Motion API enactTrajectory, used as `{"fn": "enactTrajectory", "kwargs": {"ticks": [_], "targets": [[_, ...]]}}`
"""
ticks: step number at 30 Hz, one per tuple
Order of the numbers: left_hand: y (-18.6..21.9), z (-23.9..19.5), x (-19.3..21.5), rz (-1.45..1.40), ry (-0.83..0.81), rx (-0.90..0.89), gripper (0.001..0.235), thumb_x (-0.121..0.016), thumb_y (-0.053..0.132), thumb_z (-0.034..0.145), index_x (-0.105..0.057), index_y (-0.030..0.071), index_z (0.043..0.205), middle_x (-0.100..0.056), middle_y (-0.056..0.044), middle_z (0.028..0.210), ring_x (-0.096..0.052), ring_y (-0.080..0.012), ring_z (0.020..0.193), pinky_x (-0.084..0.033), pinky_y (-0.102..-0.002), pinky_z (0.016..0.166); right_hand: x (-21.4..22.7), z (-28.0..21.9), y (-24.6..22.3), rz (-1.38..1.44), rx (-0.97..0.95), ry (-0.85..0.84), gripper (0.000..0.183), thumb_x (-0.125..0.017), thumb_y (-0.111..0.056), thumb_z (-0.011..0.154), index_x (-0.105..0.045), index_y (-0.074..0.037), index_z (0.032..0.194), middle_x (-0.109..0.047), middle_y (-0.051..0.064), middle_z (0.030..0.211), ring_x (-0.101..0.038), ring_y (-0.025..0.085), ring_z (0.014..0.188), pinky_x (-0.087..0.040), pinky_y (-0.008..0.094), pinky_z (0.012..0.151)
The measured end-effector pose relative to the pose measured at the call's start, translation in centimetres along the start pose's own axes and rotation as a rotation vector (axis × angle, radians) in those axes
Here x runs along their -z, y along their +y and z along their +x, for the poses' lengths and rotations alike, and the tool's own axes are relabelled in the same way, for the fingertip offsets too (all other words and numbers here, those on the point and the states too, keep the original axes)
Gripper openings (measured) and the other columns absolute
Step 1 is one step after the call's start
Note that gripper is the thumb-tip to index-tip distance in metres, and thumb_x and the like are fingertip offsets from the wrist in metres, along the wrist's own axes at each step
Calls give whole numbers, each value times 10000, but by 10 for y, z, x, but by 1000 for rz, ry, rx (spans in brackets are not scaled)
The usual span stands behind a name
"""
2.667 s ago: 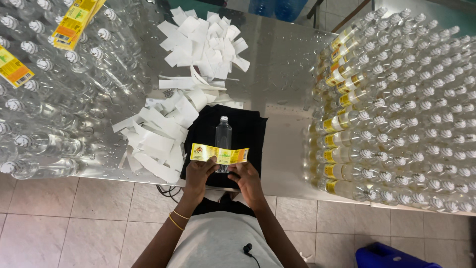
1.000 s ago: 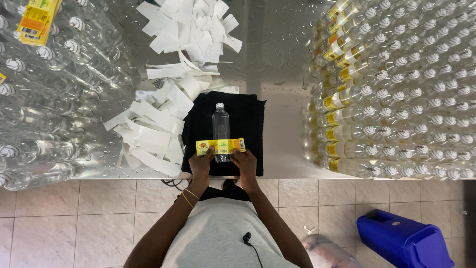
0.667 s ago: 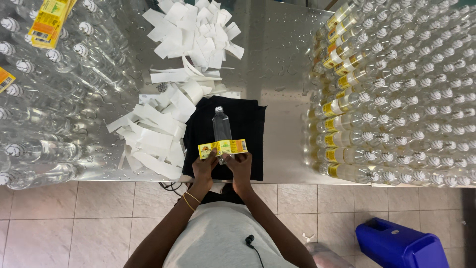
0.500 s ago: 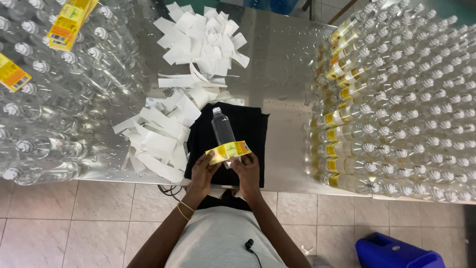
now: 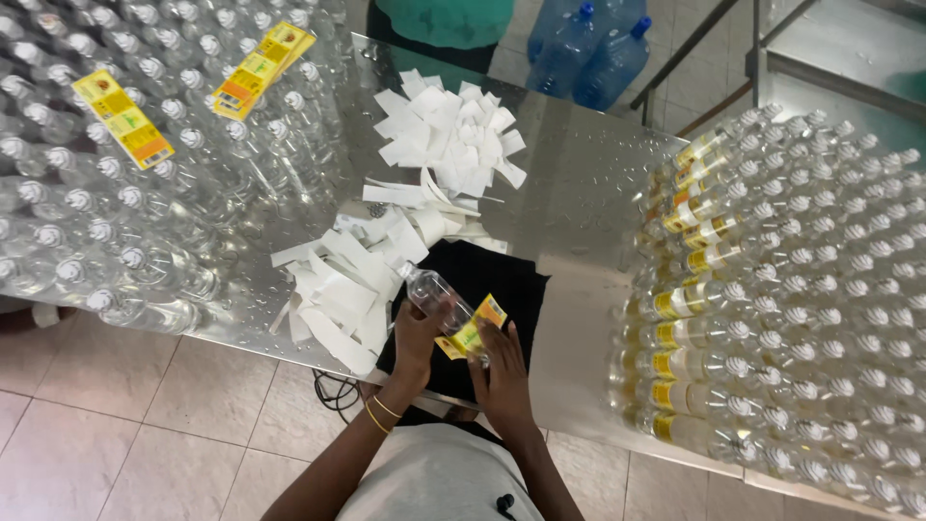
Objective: The person repeatedly picks up a clear plastic bottle, applies a yellow label to its body, and places it on a table with other labeled bottles. The person also handles white paper strips and a black cloth on the table.
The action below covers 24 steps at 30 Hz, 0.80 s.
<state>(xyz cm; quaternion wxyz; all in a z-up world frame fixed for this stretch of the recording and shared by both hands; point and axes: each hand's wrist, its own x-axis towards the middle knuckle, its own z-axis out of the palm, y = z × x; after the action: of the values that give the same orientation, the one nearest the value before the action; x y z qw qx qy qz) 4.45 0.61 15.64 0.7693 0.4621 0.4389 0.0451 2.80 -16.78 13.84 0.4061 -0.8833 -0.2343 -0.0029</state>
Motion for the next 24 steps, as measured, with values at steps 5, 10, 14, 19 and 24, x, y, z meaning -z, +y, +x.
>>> {"fn": "enactTrajectory", "kwargs": {"ticks": [5, 10, 14, 19, 24], "targets": [[9, -23, -9, 23, -11, -53, 462, -928, 207, 821, -681, 67, 1184, -781, -69, 1098, -726, -165, 968, -588, -311, 822, -3, 10, 7, -182, 127, -96, 727, -577, -383, 1112, -332, -1, 1681, -428, 195, 1737, -420, 400, 1598, -385, 525, 1287], [1, -23, -14, -106, -51, -136, 440, -933, 113, 805, -659, 68, 1145, -762, -70, 1068, -733, -162, 973, -601, -321, 814, 17, 42, -10, -13, -233, -271, 920, -593, -605, 994, -294, -140, 1728, -430, 99, 1757, -442, 327, 1594, -422, 469, 1232], [-5, -15, -9, -220, -75, -211, 376, -910, 57, 802, -641, 83, 1063, -724, -62, 978, -698, -146, 902, -599, -315, 801, 36, 69, -50, 154, -617, -411, 1062, -729, -565, 804, -321, -332, 1757, -798, 35, 1331, -783, 212, 837, -644, 322, 743], [28, -37, 4, -185, -4, -163, 487, -946, 137, 772, -698, 55, 1183, -810, -92, 1060, -769, -189, 956, -633, -324, 857, 21, 74, -12, 274, -501, -466, 989, -746, -562, 797, -462, -273, 1699, -654, 7, 1615, -662, 192, 1434, -546, 343, 1111], [44, -49, 25, -50, 16, -259, 508, -893, 238, 789, -731, 87, 1246, -828, -62, 1115, -756, -178, 990, -613, -309, 869, 25, 89, 5, 335, -346, -624, 759, -471, -568, 1008, -496, -210, 1677, -599, 9, 1683, -572, 141, 1516, -488, 321, 1169]]}}
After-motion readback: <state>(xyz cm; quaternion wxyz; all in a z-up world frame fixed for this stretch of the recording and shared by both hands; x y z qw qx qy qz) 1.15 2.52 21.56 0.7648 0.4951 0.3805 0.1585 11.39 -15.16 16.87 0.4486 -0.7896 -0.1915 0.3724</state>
